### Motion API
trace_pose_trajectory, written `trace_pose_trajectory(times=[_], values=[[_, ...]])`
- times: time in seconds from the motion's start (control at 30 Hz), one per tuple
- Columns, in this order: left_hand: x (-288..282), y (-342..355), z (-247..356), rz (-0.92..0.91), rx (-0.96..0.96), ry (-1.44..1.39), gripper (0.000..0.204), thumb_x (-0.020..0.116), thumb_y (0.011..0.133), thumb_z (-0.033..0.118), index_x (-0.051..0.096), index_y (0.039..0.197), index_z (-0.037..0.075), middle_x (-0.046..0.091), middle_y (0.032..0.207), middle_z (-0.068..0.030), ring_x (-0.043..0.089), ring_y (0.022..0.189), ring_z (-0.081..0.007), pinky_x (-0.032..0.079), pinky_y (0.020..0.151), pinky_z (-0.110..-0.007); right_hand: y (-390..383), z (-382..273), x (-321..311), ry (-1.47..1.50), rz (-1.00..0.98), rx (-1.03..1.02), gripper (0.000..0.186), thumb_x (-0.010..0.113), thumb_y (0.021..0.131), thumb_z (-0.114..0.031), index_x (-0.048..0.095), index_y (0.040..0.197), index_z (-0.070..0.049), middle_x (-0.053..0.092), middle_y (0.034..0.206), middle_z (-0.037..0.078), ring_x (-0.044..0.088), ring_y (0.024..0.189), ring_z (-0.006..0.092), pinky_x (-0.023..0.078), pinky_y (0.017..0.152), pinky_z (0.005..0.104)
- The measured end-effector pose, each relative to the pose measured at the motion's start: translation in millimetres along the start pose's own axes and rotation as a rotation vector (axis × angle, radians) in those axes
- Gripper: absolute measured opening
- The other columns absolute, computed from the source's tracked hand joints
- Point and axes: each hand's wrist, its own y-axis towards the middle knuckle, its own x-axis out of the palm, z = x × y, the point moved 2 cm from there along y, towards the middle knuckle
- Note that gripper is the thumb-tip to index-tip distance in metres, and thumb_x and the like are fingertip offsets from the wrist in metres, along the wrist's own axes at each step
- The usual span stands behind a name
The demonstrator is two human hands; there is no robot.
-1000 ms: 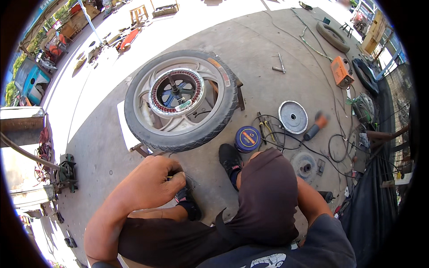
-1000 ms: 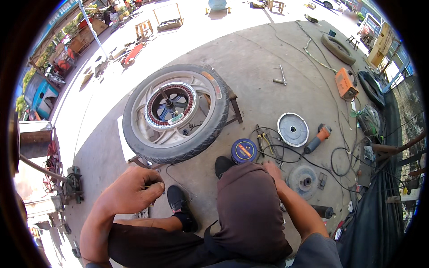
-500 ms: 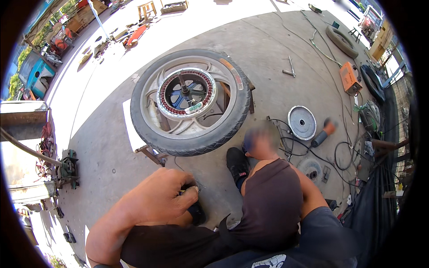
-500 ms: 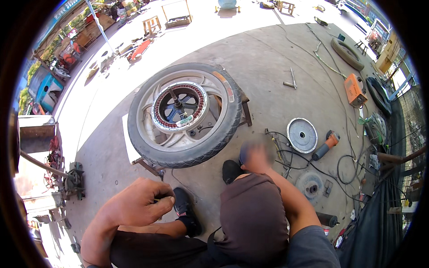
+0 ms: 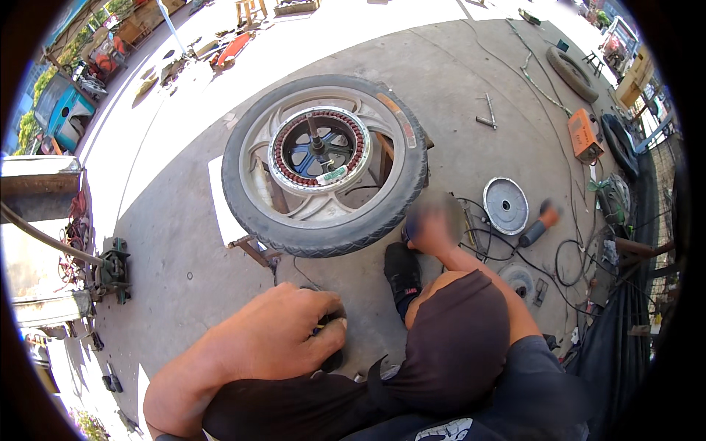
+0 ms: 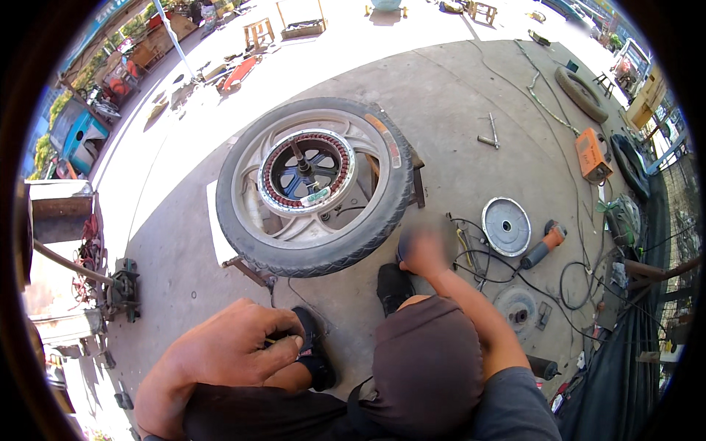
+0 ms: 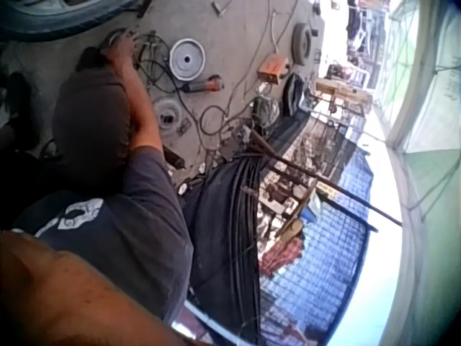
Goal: The person sits on the ground and removes a plastic seal from a wheel bearing using pliers, then applies grease to the bearing.
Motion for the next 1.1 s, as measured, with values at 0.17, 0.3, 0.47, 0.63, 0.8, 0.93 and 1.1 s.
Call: trace_pose_trajectory(times=[0.17, 0.3, 0.47, 0.63, 0.8, 0.93, 1.1], values=[[-1.4, 1.4, -1.7, -0.023, 0.041, -0.026, 0.020, 0.061, 0.090, 0.018, 0.068, 0.096, 0.000, 0.065, 0.071, -0.0204, 0.065, 0.069, -0.0393, 0.050, 0.062, -0.043, 3.2, -13.8, -10.4, -0.060, -0.033, 0.027, 0.102, 0.089, 0.055, -0.046, 0.051, 0.137, 0.001, 0.045, 0.143, 0.026, 0.041, 0.133, 0.0423, 0.031, 0.113, 0.0528], [0.0, 7.4, 0.4, -0.050, 0.110, -0.018, 0.019, 0.060, 0.091, 0.017, 0.067, 0.097, 0.001, 0.066, 0.070, -0.0181, 0.065, 0.068, -0.0386, 0.050, 0.061, -0.043, 1.8, -2.5, -0.5, -0.037, -0.014, 0.006, 0.103, 0.089, 0.055, -0.047, 0.051, 0.137, 0.002, 0.043, 0.145, 0.028, 0.039, 0.135, 0.0428, 0.030, 0.114, 0.0529], [0.2, 13.3, 2.4, -0.098, 0.088, -0.034, 0.017, 0.056, 0.093, 0.015, 0.064, 0.093, 0.000, 0.069, 0.069, -0.0116, 0.067, 0.066, -0.0335, 0.052, 0.062, -0.040, 4.9, -5.4, 0.1, -0.050, -0.013, -0.007, 0.107, 0.090, 0.053, -0.048, 0.049, 0.140, -0.003, 0.042, 0.148, 0.022, 0.035, 0.139, 0.0417, 0.025, 0.117, 0.0539], [2.4, 19.6, 2.1, -0.124, 0.121, -0.027, 0.017, 0.055, 0.093, 0.014, 0.063, 0.093, 0.000, 0.070, 0.068, -0.0108, 0.068, 0.066, -0.0317, 0.053, 0.062, -0.039, 2.3, -0.4, -6.5, -0.014, 0.082, -0.040, 0.101, 0.091, 0.050, -0.046, 0.054, 0.130, 0.005, 0.049, 0.137, 0.026, 0.041, 0.130, 0.0470, 0.029, 0.112, 0.0599], [-3.2, 19.7, 4.8, -0.087, 0.118, -0.012, 0.018, 0.057, 0.092, 0.016, 0.065, 0.097, 0.000, 0.066, 0.070, -0.0188, 0.065, 0.067, -0.0383, 0.051, 0.062, -0.043, 4.5, -19.5, -27.3, -0.030, 0.025, 0.015, 0.102, 0.091, 0.051, -0.046, 0.053, 0.132, 0.003, 0.048, 0.139, 0.026, 0.041, 0.131, 0.0474, 0.027, 0.113, 0.0599], [-0.8, 25.7, 10.3, -0.122, 0.132, -0.034, 0.019, 0.059, 0.091, 0.016, 0.066, 0.099, 0.000, 0.063, 0.072, -0.0223, 0.063, 0.068, -0.0409, 0.049, 0.061, -0.045, 2.8, -1.9, -12.7, 0.015, -0.047, 0.061, 0.112, 0.090, 0.053, -0.042, 0.040, 0.142, 0.004, 0.042, 0.140, 0.028, 0.039, 0.130, 0.0510, 0.038, 0.104, 0.0634], [-1.7, 26.7, 10.8, -0.130, 0.116, -0.033, 0.019, 0.059, 0.092, 0.016, 0.066, 0.099, 0.000, 0.064, 0.072, -0.0218, 0.063, 0.068, -0.0405, 0.049, 0.061, -0.045, 9.6, -18.2, -39.0, 0.095, -0.261, 0.229, 0.122, 0.088, 0.054, -0.039, 0.025, 0.151, 0.003, 0.034, 0.140, 0.030, 0.037, 0.128, 0.0537, 0.049, 0.092, 0.0641]])
